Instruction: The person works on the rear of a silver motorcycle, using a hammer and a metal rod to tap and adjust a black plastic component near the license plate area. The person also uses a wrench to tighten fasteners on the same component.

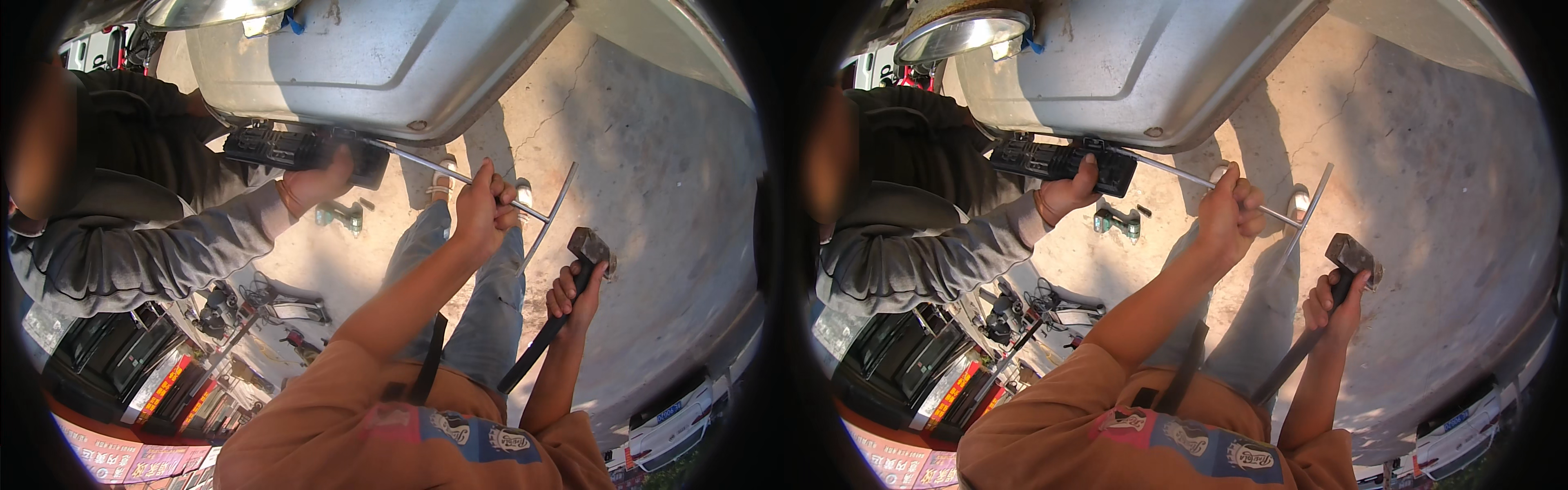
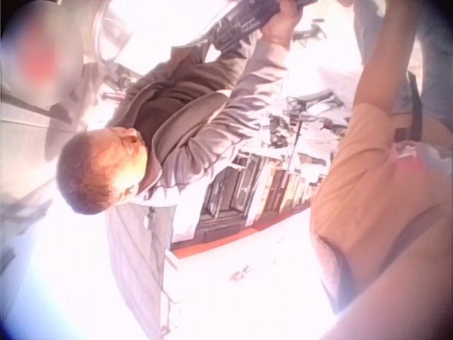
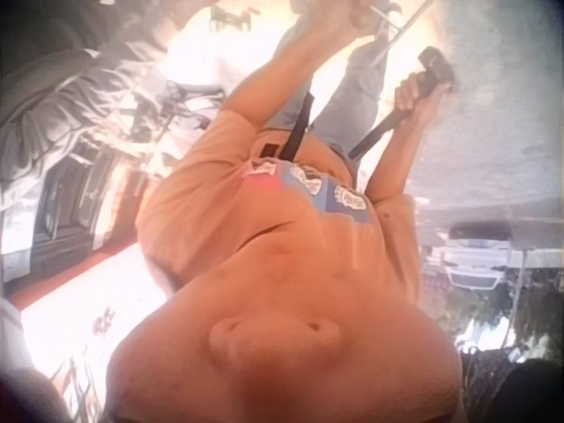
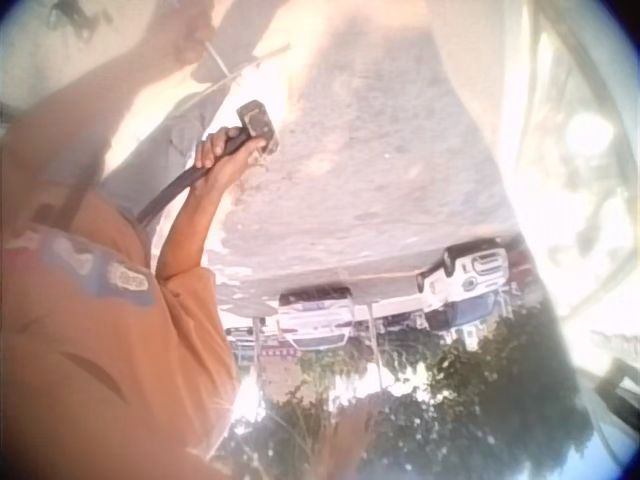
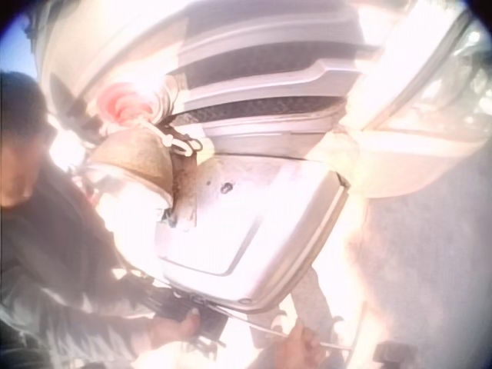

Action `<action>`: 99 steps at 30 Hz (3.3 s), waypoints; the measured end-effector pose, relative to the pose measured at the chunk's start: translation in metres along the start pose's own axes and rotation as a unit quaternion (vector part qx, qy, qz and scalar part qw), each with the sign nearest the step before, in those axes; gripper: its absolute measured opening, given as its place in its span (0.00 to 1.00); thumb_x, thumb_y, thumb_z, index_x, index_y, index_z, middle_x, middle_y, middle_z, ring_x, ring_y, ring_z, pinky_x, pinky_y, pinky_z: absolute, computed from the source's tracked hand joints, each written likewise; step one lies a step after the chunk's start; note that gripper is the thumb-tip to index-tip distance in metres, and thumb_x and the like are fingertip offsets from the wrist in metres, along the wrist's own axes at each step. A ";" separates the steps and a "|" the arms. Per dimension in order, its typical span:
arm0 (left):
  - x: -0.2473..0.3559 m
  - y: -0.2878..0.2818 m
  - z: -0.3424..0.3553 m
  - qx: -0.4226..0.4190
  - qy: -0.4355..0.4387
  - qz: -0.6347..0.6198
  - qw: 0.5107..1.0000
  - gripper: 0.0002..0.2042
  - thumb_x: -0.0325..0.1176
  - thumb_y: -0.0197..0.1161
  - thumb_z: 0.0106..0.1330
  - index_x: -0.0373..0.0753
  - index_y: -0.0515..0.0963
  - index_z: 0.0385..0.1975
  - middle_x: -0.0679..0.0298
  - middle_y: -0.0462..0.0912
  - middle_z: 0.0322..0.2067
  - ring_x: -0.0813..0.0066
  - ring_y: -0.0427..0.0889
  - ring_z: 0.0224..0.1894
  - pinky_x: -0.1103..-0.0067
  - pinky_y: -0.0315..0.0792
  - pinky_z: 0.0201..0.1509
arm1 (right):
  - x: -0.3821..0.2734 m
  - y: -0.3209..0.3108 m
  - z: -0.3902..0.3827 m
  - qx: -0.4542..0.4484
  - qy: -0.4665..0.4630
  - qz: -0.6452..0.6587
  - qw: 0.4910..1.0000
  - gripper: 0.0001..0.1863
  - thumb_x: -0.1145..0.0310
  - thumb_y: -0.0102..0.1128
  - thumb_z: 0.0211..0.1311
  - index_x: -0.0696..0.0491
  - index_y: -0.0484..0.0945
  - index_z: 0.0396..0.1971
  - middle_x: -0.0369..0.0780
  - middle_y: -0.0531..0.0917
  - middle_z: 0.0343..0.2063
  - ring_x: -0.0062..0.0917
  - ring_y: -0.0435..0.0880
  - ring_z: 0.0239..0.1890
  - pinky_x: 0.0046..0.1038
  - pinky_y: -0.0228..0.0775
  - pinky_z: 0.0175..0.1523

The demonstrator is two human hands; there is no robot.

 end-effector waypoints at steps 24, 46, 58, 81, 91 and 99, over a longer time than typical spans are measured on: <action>-0.003 0.011 -0.010 -0.004 0.024 -0.015 1.000 0.21 0.47 0.45 0.73 0.48 0.55 0.16 0.72 0.57 0.16 0.83 0.48 0.15 0.84 0.43 0.17 | 0.009 0.034 0.005 -0.056 0.036 -0.060 0.996 0.25 0.44 0.35 0.72 0.51 0.67 0.28 0.30 0.59 0.11 0.13 0.52 0.06 0.18 0.43 0.09; -0.010 0.013 -0.006 0.021 0.051 -0.021 0.998 0.23 0.51 0.47 0.72 0.47 0.56 0.15 0.70 0.58 0.16 0.84 0.49 0.14 0.84 0.44 0.14 | -0.026 0.016 -0.010 0.006 -0.076 -0.043 0.996 0.25 0.43 0.41 0.69 0.52 0.65 0.28 0.29 0.57 0.11 0.12 0.50 0.06 0.17 0.43 0.08; -0.009 0.012 -0.002 0.048 0.065 -0.024 0.996 0.23 0.50 0.48 0.72 0.47 0.55 0.16 0.72 0.55 0.16 0.84 0.55 0.17 0.84 0.45 0.14 | -0.010 0.034 0.001 -0.040 -0.014 -0.080 0.996 0.25 0.43 0.35 0.71 0.51 0.64 0.27 0.29 0.58 0.10 0.13 0.51 0.03 0.17 0.47 0.06; -0.003 0.012 -0.016 0.068 0.046 0.014 0.997 0.21 0.48 0.46 0.73 0.48 0.55 0.17 0.72 0.55 0.16 0.84 0.49 0.17 0.83 0.43 0.16 | -0.022 0.017 0.000 -0.046 0.004 -0.017 0.999 0.25 0.43 0.36 0.71 0.51 0.65 0.27 0.31 0.59 0.10 0.14 0.51 0.04 0.19 0.44 0.07; 0.004 0.017 -0.019 0.058 0.053 -0.006 0.997 0.20 0.47 0.46 0.74 0.48 0.56 0.18 0.73 0.56 0.16 0.84 0.50 0.17 0.83 0.44 0.16 | -0.022 0.019 0.001 -0.032 -0.024 0.003 0.999 0.26 0.42 0.36 0.71 0.51 0.64 0.26 0.30 0.58 0.10 0.14 0.51 0.04 0.19 0.44 0.06; 0.011 0.035 -0.022 0.049 0.061 -0.046 0.996 0.19 0.46 0.45 0.73 0.49 0.57 0.18 0.73 0.60 0.17 0.85 0.51 0.16 0.84 0.42 0.17 | 0.008 0.061 -0.006 -0.045 0.051 -0.123 0.990 0.25 0.43 0.38 0.71 0.51 0.64 0.27 0.31 0.59 0.10 0.14 0.51 0.05 0.20 0.45 0.08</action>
Point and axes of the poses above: each hand's wrist, its own z-axis towards the middle knuckle, its own y-axis out of the palm, x = y × z, the point moved 1 cm from there along z, towards the middle knuckle
